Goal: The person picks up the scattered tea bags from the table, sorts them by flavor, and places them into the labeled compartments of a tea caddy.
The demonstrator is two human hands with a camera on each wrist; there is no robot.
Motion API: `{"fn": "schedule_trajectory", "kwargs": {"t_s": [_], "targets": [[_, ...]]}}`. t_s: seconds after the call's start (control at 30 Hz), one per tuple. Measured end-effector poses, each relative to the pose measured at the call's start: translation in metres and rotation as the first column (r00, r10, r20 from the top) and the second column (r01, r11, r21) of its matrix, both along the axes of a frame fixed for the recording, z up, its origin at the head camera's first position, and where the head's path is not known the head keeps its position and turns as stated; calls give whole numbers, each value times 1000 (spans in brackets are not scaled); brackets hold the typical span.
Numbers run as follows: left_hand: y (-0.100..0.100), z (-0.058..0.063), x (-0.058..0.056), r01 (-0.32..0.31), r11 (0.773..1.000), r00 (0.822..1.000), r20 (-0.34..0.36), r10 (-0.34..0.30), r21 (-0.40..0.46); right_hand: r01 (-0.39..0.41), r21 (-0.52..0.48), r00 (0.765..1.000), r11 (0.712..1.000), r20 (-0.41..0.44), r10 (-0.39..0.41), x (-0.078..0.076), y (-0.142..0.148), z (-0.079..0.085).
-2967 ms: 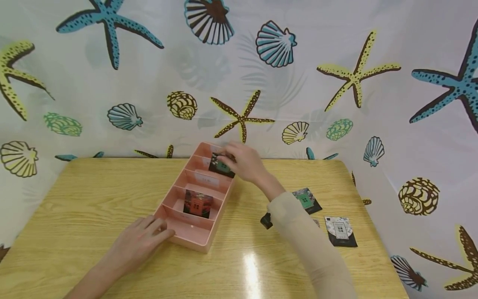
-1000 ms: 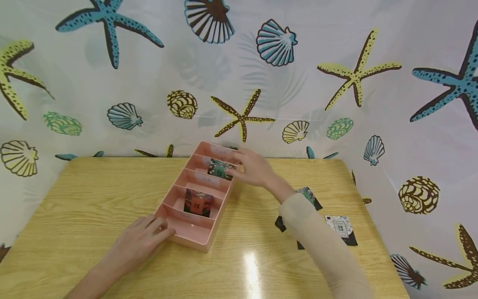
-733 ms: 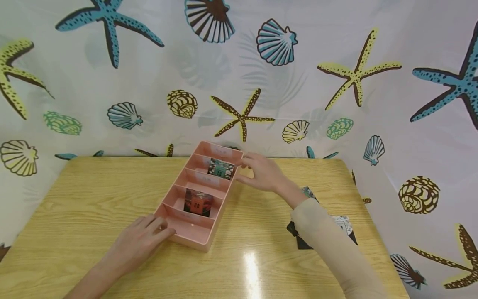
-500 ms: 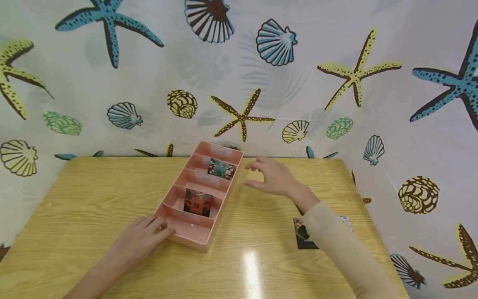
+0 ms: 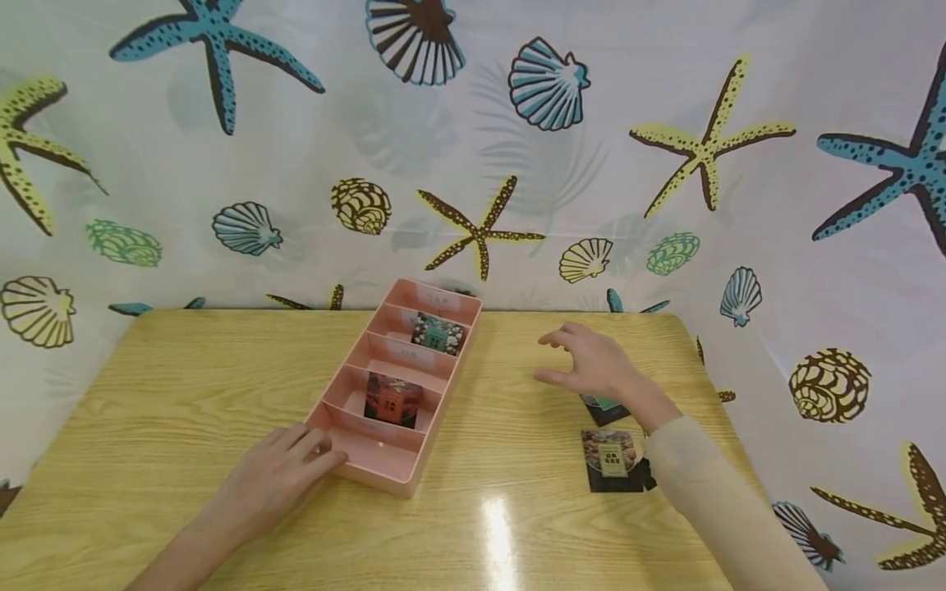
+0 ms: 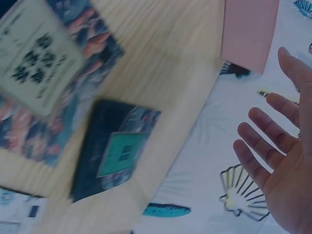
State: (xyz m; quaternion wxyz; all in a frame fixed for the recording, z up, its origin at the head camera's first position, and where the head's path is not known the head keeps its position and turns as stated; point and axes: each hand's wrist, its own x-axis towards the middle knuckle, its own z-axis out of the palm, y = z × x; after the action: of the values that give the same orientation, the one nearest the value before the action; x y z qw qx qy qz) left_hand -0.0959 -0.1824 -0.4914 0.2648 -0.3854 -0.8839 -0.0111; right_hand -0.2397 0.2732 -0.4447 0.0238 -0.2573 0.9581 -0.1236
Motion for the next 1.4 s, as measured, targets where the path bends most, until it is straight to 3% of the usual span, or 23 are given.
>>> {"fn": "schedule_trajectory", "kwargs": {"t_s": [0.3,0.43,0.63,0.87,1.03,1.3,1.4], "targets": [[-1,1,-1,16,1000,1000,12,-16,26,106,-25,992,994,74,-103,1,36,-23],[-2,1,0,21,999,999,28,-21,28,168,-76,977,983,144,-156,1,49,-30],[-3,3,1,20,1000,998,57,-21,18,257,-197,944,946,262,-202,-2,68,-38],[-3,3,1,19,1000,998,60,-20,17,352,-267,898,897,367,-243,-2,84,-37],[-3,2,1,25,999,998,49,-26,22,408,-323,851,854,474,-227,-3,94,-35],[0,0,4,13,1000,1000,19,-13,26,426,-323,818,845,537,-207,-4,108,-40],[2,-1,7,1,1000,1000,9,-1,24,442,-318,793,839,576,-199,-5,112,-43]]}}
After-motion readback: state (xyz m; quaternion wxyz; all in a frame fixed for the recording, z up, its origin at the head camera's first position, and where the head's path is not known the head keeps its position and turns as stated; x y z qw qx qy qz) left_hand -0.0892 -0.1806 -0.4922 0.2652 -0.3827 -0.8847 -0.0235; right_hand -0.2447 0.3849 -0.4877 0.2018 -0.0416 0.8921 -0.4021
